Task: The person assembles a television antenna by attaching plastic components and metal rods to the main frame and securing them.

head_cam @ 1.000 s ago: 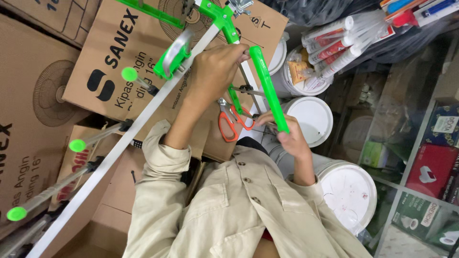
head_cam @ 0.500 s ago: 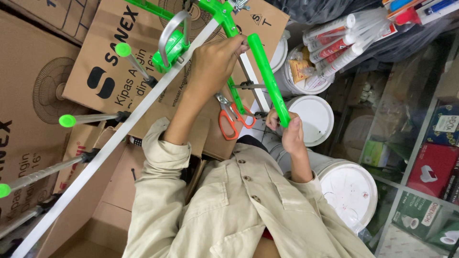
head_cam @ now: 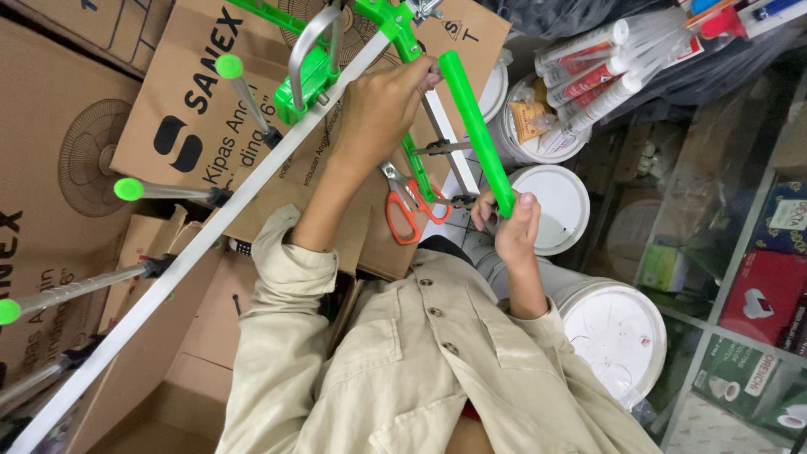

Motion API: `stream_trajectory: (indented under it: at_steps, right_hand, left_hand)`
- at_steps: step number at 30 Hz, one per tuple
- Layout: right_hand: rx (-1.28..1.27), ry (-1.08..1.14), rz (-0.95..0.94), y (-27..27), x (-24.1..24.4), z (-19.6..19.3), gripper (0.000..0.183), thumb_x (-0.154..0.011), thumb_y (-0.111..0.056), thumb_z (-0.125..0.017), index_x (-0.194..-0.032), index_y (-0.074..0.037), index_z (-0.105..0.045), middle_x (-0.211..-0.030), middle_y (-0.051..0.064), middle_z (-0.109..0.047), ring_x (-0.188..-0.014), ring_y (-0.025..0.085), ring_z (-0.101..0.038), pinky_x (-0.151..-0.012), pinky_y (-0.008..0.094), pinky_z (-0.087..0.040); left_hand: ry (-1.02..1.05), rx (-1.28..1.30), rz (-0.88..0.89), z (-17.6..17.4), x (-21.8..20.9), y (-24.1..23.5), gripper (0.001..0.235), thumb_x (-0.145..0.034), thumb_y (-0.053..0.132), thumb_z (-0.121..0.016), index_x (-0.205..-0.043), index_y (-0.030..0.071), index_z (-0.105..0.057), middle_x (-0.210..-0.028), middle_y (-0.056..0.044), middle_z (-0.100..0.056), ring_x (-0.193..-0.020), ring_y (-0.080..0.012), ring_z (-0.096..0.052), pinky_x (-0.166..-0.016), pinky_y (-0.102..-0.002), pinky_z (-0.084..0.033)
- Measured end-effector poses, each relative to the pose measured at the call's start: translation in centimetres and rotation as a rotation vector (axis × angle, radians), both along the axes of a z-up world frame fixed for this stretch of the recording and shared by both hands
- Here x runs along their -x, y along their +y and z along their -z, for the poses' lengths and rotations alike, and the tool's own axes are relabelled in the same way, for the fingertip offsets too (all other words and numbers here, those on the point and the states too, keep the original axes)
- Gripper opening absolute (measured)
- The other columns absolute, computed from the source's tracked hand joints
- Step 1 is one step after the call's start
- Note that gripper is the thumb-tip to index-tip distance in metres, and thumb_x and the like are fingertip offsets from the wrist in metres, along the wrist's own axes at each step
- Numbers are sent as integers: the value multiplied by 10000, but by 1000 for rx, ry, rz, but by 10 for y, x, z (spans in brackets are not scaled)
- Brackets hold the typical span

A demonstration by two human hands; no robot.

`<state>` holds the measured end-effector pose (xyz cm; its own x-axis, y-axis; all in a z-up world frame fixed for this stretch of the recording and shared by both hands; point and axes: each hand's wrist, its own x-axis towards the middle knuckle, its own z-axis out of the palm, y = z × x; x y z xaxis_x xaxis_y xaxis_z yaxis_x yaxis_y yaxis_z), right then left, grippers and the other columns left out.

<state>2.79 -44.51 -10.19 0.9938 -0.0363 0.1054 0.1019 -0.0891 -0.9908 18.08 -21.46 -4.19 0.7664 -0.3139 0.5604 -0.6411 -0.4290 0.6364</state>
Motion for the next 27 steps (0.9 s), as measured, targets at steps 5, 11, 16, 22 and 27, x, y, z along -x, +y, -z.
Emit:
stream_trajectory:
  at_steps: [5, 11, 16, 22, 27]
  right_hand:
    - [-10, -2, 21, 2, 0, 0, 858, -1068, -667, -188, -709, 25, -545, -643, 109, -585, -546, 159, -525, -492, 271, -342]
    - [-95, 18, -62, -5, -3, 11, 840, -1079, -689, -274, -719, 31, -514, -661, 112, -530, -563, 161, -460, -520, 284, -345]
    - [-171, -94, -245, -8, 2, 16, 782, -1033, -739, -384, -890, 17, -526, -791, 115, -560, -717, 188, -599, -619, 302, -427]
    - [-4, -174, -177, -6, 12, 23, 637, -1070, -615, -442, -1014, 14, -530, -890, 140, -631, -797, 205, -631, -624, 275, -411]
    - [-154, -160, -135, -9, 11, 28, 603, -1060, -578, -501, -1042, 25, -517, -900, 132, -597, -798, 201, -615, -696, 319, -498]
  left_hand:
    - [7, -42, -37, 2, -1, -1, 77, -1052, 157, -635, -1073, 84, -646, -920, -88, -749, -804, -317, -719, -636, -442, -526]
    - [-4, -48, -23, 0, 1, 1, 83, -1044, 154, -631, -1092, 89, -647, -912, -82, -747, -807, -315, -713, -642, -440, -527]
    - [7, -52, -50, 1, 3, 2, 104, -1055, 165, -638, -1088, 66, -645, -905, -105, -724, -806, -315, -709, -637, -438, -520]
    - [-35, -16, -80, 5, 2, 4, 118, -1055, 165, -627, -1119, 68, -647, -915, -107, -717, -800, -321, -699, -637, -437, -522]
    - [12, -6, -29, 6, 2, 2, 114, -1074, 156, -603, -1109, 50, -624, -926, -110, -722, -814, -329, -701, -637, -445, -518]
